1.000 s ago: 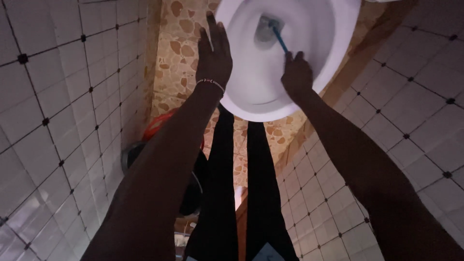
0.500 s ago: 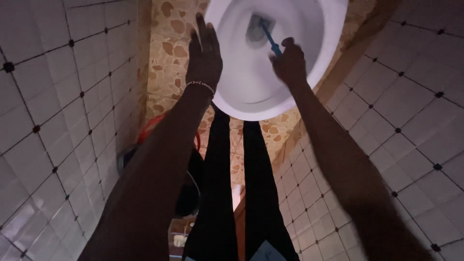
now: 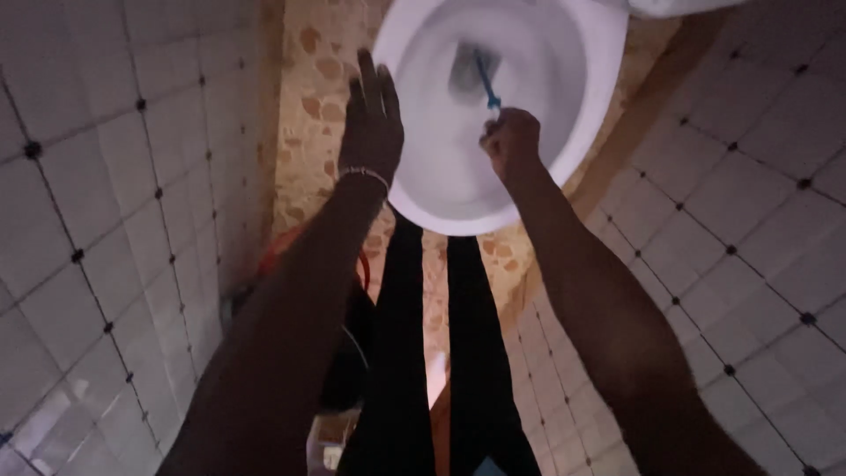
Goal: Cleaning the inside of a toilet bowl with a toilet brush.
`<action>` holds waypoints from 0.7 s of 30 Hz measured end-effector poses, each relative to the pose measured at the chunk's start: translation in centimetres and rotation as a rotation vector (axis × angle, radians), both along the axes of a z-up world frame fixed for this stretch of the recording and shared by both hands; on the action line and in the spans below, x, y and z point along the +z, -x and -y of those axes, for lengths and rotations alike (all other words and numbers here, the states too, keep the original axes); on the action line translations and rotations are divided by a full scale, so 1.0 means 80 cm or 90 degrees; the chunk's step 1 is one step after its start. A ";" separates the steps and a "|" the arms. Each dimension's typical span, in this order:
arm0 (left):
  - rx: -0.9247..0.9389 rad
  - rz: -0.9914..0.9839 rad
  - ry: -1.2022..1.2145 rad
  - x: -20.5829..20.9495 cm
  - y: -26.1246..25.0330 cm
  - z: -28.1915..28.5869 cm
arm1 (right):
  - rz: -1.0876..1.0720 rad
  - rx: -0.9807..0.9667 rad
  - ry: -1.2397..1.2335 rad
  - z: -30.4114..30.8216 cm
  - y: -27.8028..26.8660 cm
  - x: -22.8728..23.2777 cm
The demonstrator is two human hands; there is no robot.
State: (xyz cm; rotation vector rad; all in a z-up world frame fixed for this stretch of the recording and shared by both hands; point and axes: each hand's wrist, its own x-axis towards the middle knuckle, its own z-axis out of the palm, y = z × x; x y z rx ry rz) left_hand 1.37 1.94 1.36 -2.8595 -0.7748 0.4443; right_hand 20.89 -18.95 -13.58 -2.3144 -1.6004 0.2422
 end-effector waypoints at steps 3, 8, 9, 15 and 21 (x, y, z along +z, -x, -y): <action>0.008 0.008 0.003 0.002 0.015 0.021 | -0.976 -0.726 0.201 -0.042 0.001 0.075; -0.023 -0.076 -0.032 0.017 -0.002 0.012 | -1.292 -0.627 -0.019 0.043 -0.001 -0.078; -0.023 -0.069 -0.036 0.017 -0.002 0.010 | -1.288 -0.622 -0.025 0.050 0.011 -0.037; 0.031 0.025 0.031 0.008 0.009 0.019 | -1.115 -0.619 -0.220 0.028 0.094 0.253; 0.029 0.017 -0.044 -0.005 0.012 0.033 | -1.466 -0.586 -0.379 0.034 0.085 0.175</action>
